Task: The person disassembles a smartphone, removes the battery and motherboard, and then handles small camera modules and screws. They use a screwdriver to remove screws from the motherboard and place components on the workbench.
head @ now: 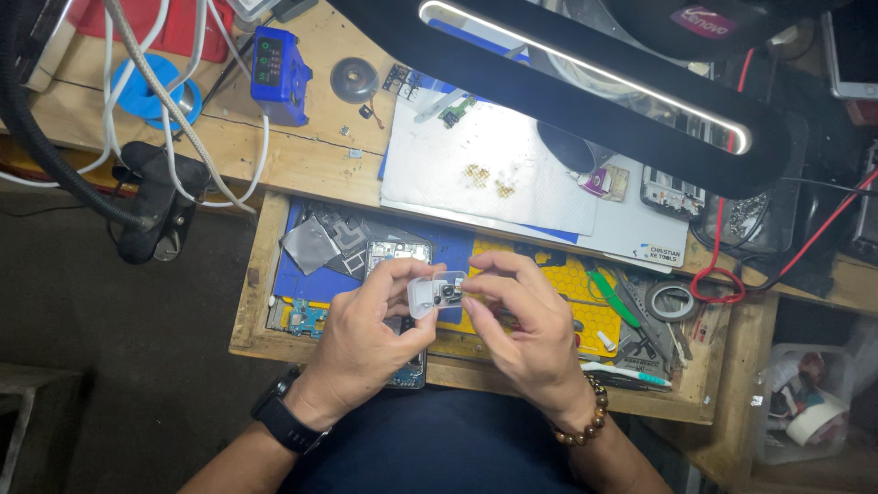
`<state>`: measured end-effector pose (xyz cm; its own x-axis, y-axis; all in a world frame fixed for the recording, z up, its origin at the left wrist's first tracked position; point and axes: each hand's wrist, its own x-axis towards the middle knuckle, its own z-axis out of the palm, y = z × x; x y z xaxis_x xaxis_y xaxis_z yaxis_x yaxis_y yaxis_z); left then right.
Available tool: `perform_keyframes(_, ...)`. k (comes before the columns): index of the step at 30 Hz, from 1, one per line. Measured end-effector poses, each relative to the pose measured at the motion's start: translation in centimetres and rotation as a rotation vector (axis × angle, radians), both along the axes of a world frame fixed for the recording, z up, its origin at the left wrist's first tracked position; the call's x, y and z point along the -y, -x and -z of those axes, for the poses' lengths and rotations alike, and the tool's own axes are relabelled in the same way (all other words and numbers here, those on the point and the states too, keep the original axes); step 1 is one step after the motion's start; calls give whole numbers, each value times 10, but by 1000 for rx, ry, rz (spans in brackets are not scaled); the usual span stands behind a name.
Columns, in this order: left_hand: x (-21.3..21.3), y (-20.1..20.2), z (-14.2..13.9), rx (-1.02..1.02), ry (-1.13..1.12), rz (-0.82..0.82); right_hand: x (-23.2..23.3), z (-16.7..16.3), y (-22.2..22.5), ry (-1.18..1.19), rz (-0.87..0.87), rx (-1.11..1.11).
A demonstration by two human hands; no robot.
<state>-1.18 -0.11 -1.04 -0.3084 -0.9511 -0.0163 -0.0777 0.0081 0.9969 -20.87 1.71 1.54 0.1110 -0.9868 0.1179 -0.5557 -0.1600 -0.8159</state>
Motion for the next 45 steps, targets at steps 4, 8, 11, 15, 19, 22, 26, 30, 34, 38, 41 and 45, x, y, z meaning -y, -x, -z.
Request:
perform_keyframes(4, 0, 0, 1, 7, -3, 3, 3, 0, -4, 164, -98, -86)
perform_keyframes(8, 0, 0, 2, 6, -41, -6, 4, 1, -4, 156, -101, -101)
perform_keyframes(11, 1, 0, 3, -4, -39, -18, 6, -1, -3, 75, -90, 4)
perform_keyframes(15, 6, -2, 4, -1, -36, -16, 22, -5, 1, 116, -69, 47)
perform_keyframes(19, 15, -8, 3, 25, -26, -13, 53, -7, 3, 103, 122, -58)
perform_keyframes(22, 20, -10, 1, 25, 0, -38, 72, -9, 1, 168, 141, -144)
perform_keyframes(26, 25, -11, -1, 16, 10, -49, 82, -11, -1, 272, 146, -249)
perform_keyframes(30, 28, -12, 1, 19, 16, -31, 70, -10, -4, 362, 190, -263)
perform_keyframes(34, 28, -10, 3, 26, 21, -24, 48, -11, -6, 226, 28, -197)
perform_keyframes(38, 24, -6, 2, 20, 42, -40, 37, -9, -9, 246, -119, -263)
perform_keyframes(41, 22, -4, -1, 18, 50, -21, 36, -6, -12, 262, -142, -329)
perform_keyframes(45, 20, -4, -3, 111, 61, 2, 36, -5, -12, 285, -167, -387)
